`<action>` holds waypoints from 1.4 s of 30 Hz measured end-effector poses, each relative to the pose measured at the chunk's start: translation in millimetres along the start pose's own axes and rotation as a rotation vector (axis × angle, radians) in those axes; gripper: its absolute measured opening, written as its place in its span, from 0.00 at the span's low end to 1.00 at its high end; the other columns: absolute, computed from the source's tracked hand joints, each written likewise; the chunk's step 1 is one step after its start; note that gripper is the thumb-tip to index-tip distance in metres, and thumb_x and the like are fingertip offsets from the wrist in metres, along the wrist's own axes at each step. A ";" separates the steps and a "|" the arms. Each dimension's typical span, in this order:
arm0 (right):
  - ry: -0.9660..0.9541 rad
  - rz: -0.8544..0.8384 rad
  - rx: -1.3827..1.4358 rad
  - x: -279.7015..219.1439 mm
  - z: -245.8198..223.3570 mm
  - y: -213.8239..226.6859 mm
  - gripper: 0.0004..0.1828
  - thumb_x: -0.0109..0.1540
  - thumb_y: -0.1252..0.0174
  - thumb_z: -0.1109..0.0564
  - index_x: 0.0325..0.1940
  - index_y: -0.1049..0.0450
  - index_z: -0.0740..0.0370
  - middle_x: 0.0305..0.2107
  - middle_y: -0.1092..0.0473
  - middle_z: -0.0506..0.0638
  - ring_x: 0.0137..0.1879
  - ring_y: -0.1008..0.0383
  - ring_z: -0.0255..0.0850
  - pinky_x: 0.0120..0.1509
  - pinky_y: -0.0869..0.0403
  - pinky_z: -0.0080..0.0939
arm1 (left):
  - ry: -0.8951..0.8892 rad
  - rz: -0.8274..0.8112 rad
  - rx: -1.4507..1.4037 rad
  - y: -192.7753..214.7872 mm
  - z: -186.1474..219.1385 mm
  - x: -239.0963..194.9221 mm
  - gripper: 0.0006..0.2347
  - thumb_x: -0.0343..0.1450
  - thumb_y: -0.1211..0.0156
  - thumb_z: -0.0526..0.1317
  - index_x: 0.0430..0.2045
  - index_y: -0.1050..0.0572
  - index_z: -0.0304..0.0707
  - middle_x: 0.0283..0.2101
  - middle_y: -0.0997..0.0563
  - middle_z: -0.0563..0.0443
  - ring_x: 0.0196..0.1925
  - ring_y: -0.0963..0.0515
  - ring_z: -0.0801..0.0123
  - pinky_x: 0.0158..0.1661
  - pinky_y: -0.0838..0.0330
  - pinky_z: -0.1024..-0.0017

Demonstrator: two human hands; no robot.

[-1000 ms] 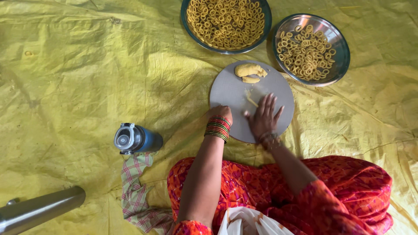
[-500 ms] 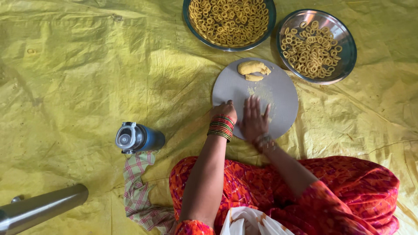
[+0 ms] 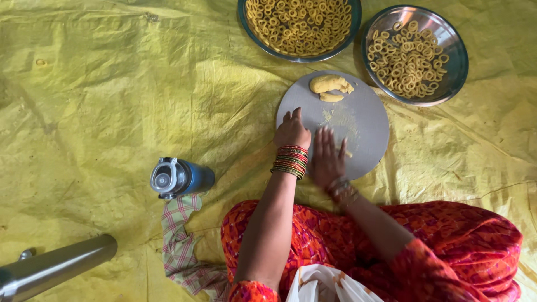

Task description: The person sits on a yellow tarp and rolls small pieces of dough into thin ropes on a round board. They then coil the ropes into spiral shapes and place them into metal bowls. The process is repeated continuously throughout the clip.

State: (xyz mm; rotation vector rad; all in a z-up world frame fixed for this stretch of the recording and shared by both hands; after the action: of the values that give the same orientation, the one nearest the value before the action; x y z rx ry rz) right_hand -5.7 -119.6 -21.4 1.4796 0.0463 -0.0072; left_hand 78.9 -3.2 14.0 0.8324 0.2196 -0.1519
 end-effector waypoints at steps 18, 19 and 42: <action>0.086 -0.110 0.058 -74.9 -0.3 -8.0 0.56 0.62 0.59 0.24 0.77 0.63 0.67 0.75 0.61 0.64 0.81 0.65 0.54 0.79 0.63 0.67 | -0.041 0.011 0.062 -7.1 -2.3 0.8 0.18 0.69 0.45 0.36 0.55 0.26 0.48 0.59 0.26 0.46 0.51 0.19 0.52 0.50 0.24 0.56; 0.056 -0.134 -0.017 -66.4 5.3 -8.2 0.55 0.63 0.60 0.25 0.78 0.63 0.67 0.75 0.62 0.64 0.81 0.66 0.53 0.79 0.63 0.67 | -0.043 0.012 0.061 -7.6 -3.4 1.3 0.18 0.69 0.46 0.36 0.55 0.25 0.48 0.58 0.25 0.46 0.51 0.18 0.52 0.50 0.23 0.56; -0.130 -0.173 -0.029 12.6 64.1 7.8 0.53 0.66 0.66 0.24 0.79 0.66 0.66 0.77 0.68 0.61 0.82 0.71 0.51 0.79 0.65 0.68 | -0.030 0.018 0.006 -2.4 -6.7 0.3 0.16 0.68 0.41 0.37 0.50 0.22 0.50 0.54 0.20 0.51 0.53 0.20 0.56 0.51 0.25 0.59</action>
State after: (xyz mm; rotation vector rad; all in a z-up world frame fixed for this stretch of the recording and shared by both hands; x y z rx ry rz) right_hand 8.9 -182.4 -8.4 1.4389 0.0690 -0.2419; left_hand 77.7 0.2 7.7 0.8377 0.1832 -0.1478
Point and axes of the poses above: each hand's wrist, its own x-axis towards the middle knuckle, its own y-axis out of the back of the hand, z = x × y, the point moved 8 cm from there along x, towards the middle knuckle
